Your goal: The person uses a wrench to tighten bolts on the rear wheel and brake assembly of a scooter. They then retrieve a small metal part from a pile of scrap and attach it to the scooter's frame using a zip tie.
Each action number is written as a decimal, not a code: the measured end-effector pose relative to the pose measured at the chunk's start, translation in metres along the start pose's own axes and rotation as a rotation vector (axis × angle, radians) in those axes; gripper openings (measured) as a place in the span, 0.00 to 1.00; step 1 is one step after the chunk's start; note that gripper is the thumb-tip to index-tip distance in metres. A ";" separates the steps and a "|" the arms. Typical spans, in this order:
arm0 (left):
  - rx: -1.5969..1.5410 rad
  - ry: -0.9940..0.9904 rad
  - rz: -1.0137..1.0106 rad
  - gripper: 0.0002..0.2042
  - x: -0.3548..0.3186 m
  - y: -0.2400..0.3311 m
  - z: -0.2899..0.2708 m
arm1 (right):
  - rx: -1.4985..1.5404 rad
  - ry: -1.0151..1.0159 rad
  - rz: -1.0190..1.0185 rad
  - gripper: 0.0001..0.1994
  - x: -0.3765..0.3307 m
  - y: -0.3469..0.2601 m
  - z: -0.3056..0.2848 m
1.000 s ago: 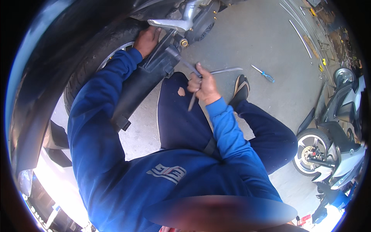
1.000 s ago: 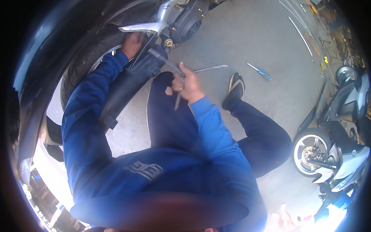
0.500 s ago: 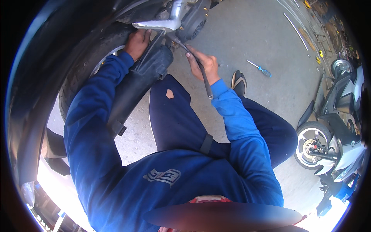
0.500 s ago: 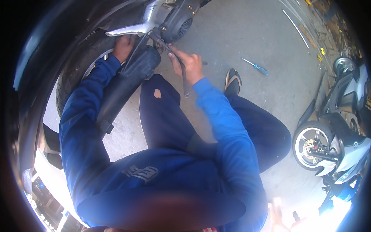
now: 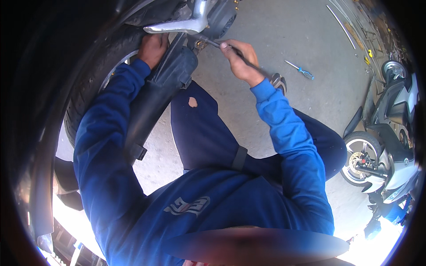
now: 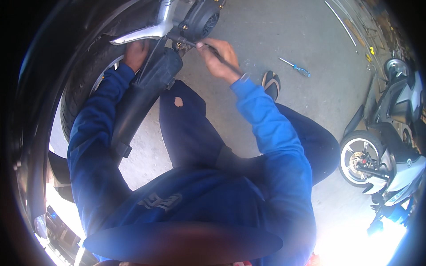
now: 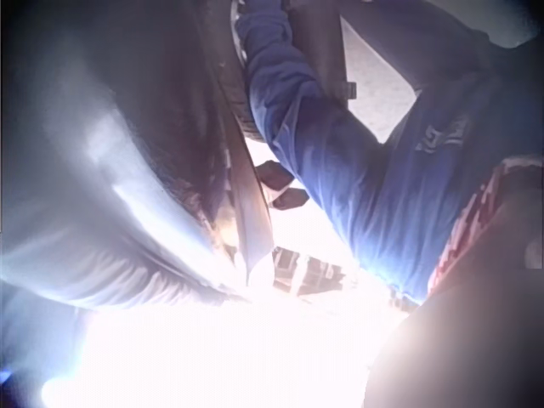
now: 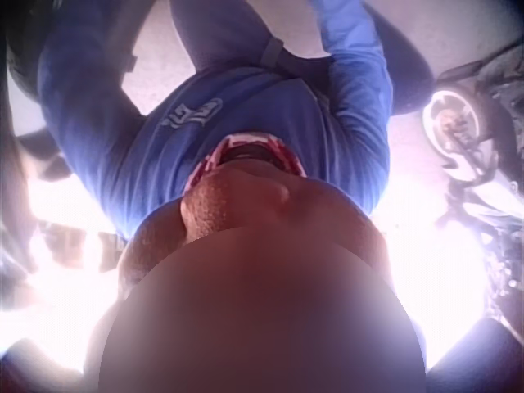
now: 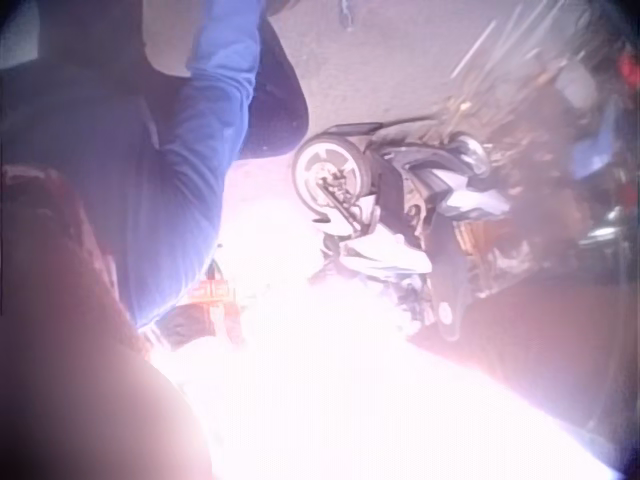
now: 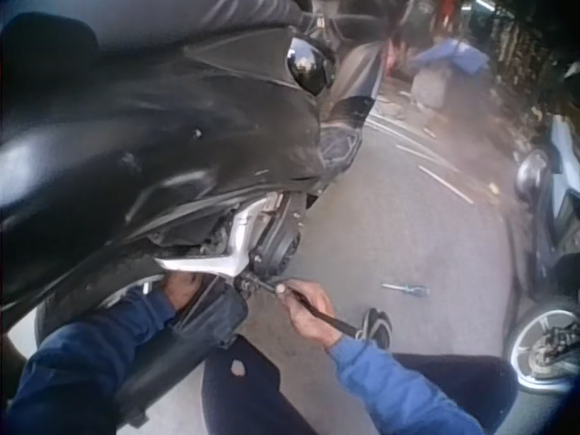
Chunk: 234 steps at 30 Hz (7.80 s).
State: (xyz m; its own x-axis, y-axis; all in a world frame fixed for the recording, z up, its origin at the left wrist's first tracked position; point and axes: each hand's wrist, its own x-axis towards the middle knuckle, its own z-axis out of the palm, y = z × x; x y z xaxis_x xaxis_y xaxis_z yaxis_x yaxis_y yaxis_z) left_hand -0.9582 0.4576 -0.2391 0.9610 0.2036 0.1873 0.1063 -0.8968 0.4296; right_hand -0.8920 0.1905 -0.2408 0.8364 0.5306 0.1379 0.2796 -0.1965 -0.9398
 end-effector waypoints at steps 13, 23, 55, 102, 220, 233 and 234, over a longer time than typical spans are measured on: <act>-0.021 0.101 0.170 0.15 0.003 -0.041 0.036 | 0.955 -0.200 0.976 0.16 0.004 -0.021 -0.009; -0.089 -0.220 -0.260 0.24 -0.017 0.002 -0.022 | 0.814 -0.152 0.825 0.08 0.017 -0.005 -0.013; 0.282 -0.353 0.010 0.15 0.025 0.037 -0.063 | 0.777 -0.207 0.769 0.05 0.026 -0.006 -0.025; -0.005 -0.232 -0.011 0.14 -0.036 -0.015 -0.041 | 0.974 -0.216 0.702 0.06 -0.006 -0.019 -0.012; 0.103 -0.348 0.073 0.14 0.008 0.025 -0.078 | 0.604 -0.071 0.554 0.10 -0.006 -0.014 0.005; -0.198 -0.081 0.006 0.17 -0.034 -0.015 -0.024 | 0.619 -0.118 0.610 0.09 0.005 -0.021 -0.007; -0.141 -0.100 -0.022 0.17 -0.037 -0.011 -0.030 | 0.604 -0.119 0.621 0.08 0.006 -0.021 -0.006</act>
State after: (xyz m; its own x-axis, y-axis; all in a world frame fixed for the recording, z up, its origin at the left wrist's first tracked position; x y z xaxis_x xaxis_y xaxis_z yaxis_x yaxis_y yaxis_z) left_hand -1.0028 0.4711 -0.2244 0.9801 0.1764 0.0905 0.0979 -0.8272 0.5533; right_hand -0.8901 0.1924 -0.2183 0.6902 0.5618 -0.4560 -0.5361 -0.0263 -0.8438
